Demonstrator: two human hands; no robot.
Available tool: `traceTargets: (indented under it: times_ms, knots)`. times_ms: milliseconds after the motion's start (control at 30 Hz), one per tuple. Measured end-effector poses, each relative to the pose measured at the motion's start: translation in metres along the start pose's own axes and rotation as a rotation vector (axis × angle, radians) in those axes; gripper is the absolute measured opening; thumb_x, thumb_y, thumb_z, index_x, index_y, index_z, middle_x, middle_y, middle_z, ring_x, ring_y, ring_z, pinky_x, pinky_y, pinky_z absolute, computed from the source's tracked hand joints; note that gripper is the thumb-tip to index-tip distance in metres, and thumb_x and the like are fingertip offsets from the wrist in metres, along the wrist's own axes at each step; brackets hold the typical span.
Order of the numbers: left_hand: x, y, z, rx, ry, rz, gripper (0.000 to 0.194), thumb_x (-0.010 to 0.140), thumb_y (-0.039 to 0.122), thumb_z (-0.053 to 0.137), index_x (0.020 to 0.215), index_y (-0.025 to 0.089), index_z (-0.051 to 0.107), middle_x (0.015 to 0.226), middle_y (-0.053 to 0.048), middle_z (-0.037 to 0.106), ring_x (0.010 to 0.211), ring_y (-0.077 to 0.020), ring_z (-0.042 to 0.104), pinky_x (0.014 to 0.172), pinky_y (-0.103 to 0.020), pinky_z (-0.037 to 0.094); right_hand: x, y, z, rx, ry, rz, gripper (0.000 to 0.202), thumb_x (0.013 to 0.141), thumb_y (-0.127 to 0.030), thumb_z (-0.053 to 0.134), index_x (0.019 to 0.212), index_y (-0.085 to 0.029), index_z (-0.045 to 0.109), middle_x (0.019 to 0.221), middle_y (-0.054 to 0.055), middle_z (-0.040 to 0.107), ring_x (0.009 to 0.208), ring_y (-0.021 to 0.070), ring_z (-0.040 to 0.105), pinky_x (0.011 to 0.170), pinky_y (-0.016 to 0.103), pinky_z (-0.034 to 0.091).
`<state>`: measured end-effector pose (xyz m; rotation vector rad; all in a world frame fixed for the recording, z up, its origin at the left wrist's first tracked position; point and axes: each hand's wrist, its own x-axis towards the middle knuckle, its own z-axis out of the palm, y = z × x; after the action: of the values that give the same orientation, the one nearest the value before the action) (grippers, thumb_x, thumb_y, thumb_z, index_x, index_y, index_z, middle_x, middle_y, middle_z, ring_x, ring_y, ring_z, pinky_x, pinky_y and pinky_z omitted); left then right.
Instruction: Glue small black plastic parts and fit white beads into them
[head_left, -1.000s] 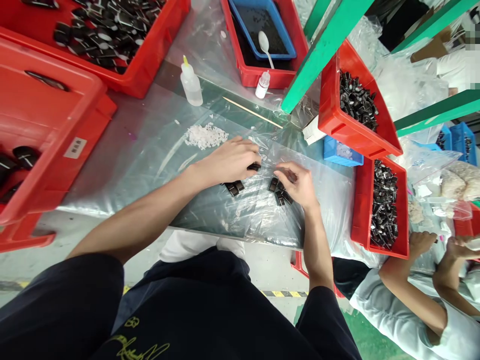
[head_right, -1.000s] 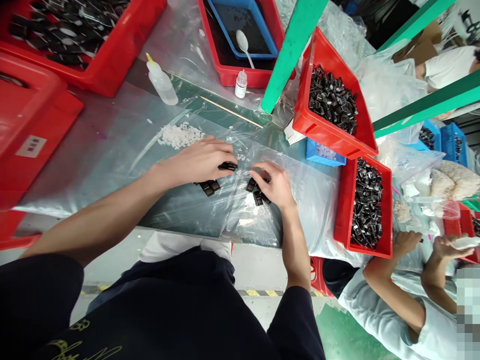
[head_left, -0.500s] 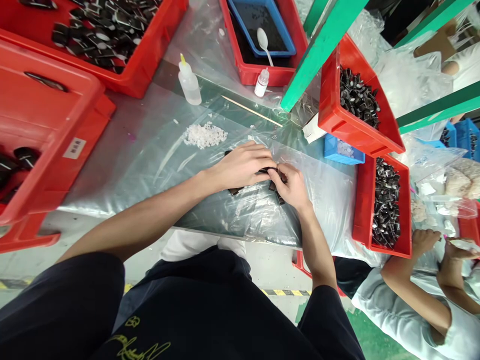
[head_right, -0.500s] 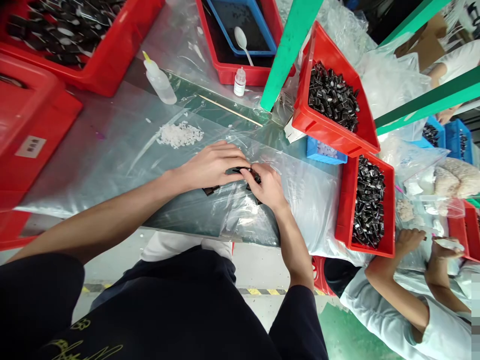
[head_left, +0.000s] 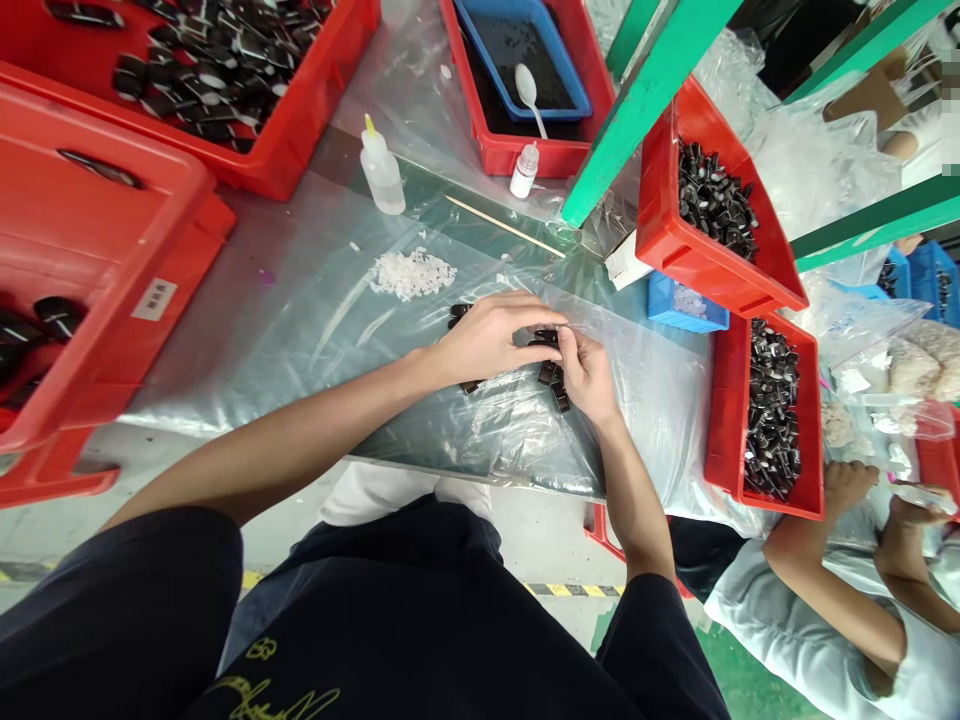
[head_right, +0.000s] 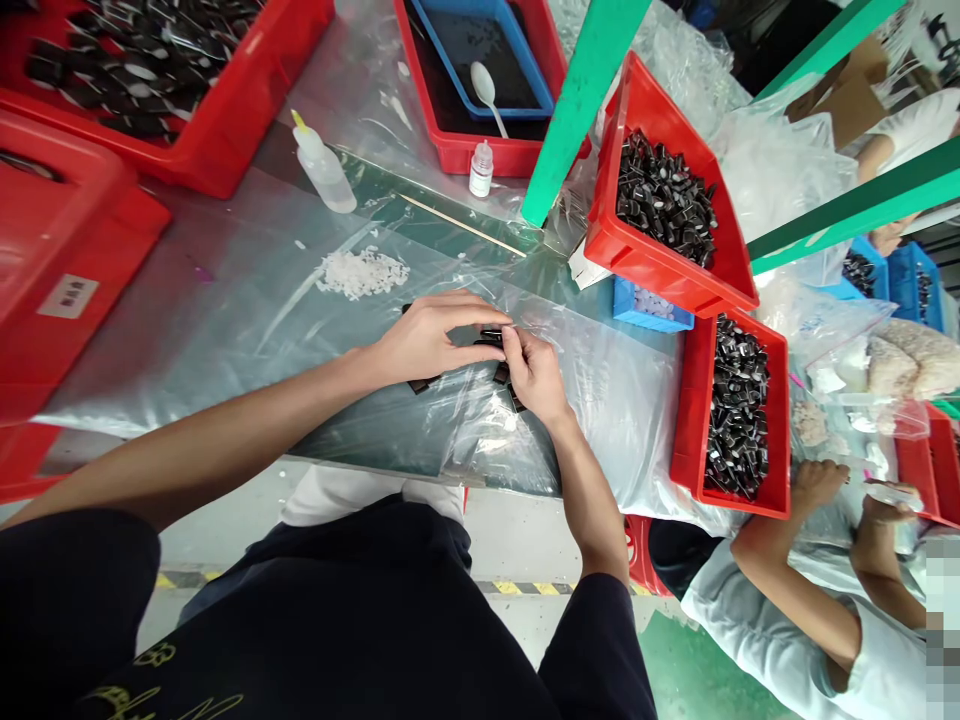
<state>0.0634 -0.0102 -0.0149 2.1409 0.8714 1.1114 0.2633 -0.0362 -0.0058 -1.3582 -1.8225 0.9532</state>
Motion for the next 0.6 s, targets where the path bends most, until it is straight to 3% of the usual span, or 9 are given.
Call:
traceTargets:
  times_ms: [100,200,300,400,600]
  knots:
    - [0.004,-0.004,-0.006,-0.119,0.011,-0.15,0.036,0.099,0.045,0.072,0.123,0.019,0.079,0.103,-0.009,0.083,0.089,-0.0193,0.074,0.078,-0.03,0.056,0.0,-0.003,-0.001,0.035,0.053,0.078,0.074,0.096,-0.09,0.04,0.066,-0.023,0.051,0.061,0.0,0.053,0.059,0.0148,0.05,0.059,0.03,0.041]
    - [0.008,-0.016,-0.013,0.006,0.03,-0.21,0.03,0.102,0.04,0.064,0.116,0.021,0.081,0.108,-0.009,0.082,0.097,-0.0217,0.073,0.088,-0.034,0.056,0.003,-0.003,-0.005,0.077,0.111,0.151,0.077,0.089,-0.097,0.041,0.062,-0.024,0.044,0.057,-0.001,0.044,0.056,0.0133,0.044,0.053,0.03,0.036]
    - [0.01,-0.028,-0.014,0.233,-0.073,-0.13,0.026,0.102,0.034,0.061,0.109,0.021,0.082,0.112,-0.011,0.079,0.113,-0.0279,0.069,0.103,-0.043,0.052,0.007,0.001,-0.011,0.144,0.161,0.193,0.078,0.086,-0.1,0.043,0.06,-0.026,0.037,0.055,-0.003,0.035,0.052,0.0121,0.034,0.049,0.03,0.029]
    - [0.01,-0.033,-0.006,0.389,-0.185,-0.035,0.027,0.101,0.029,0.06,0.114,0.021,0.082,0.12,-0.014,0.076,0.121,-0.0321,0.064,0.104,-0.048,0.049,0.009,0.004,-0.015,0.2,0.176,0.206,0.078,0.086,-0.099,0.045,0.059,-0.027,0.033,0.054,-0.004,0.028,0.05,0.0113,0.025,0.047,0.031,0.025]
    - [0.016,-0.03,0.009,0.435,-0.226,0.004,0.025,0.1,0.022,0.057,0.101,0.019,0.083,0.125,-0.017,0.075,0.125,-0.0354,0.063,0.104,-0.053,0.046,0.009,0.005,-0.014,0.245,0.156,0.202,0.077,0.085,-0.097,0.051,0.059,-0.027,0.033,0.054,-0.005,0.028,0.049,0.0101,0.023,0.046,0.031,0.022]
